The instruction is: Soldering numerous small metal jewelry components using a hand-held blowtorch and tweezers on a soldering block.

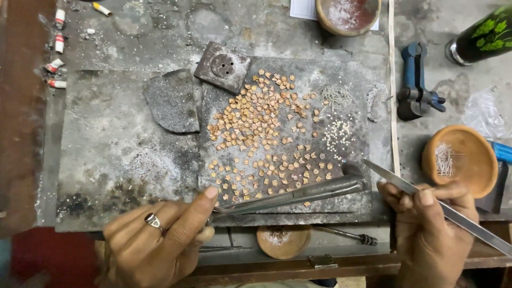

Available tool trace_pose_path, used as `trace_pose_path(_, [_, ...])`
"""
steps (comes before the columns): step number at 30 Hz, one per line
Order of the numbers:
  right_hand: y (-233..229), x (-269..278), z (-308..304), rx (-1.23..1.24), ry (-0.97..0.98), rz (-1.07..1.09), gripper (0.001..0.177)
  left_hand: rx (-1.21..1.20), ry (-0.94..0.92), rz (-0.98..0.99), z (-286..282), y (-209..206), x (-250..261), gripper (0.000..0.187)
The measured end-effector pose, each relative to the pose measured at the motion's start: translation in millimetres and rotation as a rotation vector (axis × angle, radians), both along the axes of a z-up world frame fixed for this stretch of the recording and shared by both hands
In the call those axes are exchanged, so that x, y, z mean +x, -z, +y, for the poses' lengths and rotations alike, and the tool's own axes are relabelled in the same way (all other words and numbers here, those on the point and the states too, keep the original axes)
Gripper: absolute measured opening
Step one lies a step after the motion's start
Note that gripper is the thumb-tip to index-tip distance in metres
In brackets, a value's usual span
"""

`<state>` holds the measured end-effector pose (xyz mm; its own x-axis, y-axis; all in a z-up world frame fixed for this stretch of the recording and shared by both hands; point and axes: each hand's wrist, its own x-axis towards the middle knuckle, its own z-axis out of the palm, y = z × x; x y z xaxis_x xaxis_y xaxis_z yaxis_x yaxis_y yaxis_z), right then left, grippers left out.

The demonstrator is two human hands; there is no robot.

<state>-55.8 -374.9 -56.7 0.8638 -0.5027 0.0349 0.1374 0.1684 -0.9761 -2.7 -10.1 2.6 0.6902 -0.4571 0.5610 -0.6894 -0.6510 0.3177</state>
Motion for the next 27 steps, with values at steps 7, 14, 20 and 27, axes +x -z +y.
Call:
trace_pose_path(7, [-2.0,9.1,-4.9,0.039,-0.071,0.096,0.014,0.027,-0.005,-0.070,-11.9,2.4,6.3,0.031])
trace_pose_path(14, [-0.4,8.3,-6.2,0.044,-0.026,0.132,0.016,0.032,-0.015,-0.098,-14.5,6.0,6.7,0.030])
trace_pose_path(20, [6.1,5.1,-13.0,0.098,-0.063,0.120,0.013,0.046,-0.016,-0.113,-15.5,5.8,6.3,0.030])
trace_pose_path(27, [2.9,6.7,-8.3,0.070,-0.046,0.113,0.013,0.066,-0.010,-0.101,-13.4,6.5,6.6,0.030])
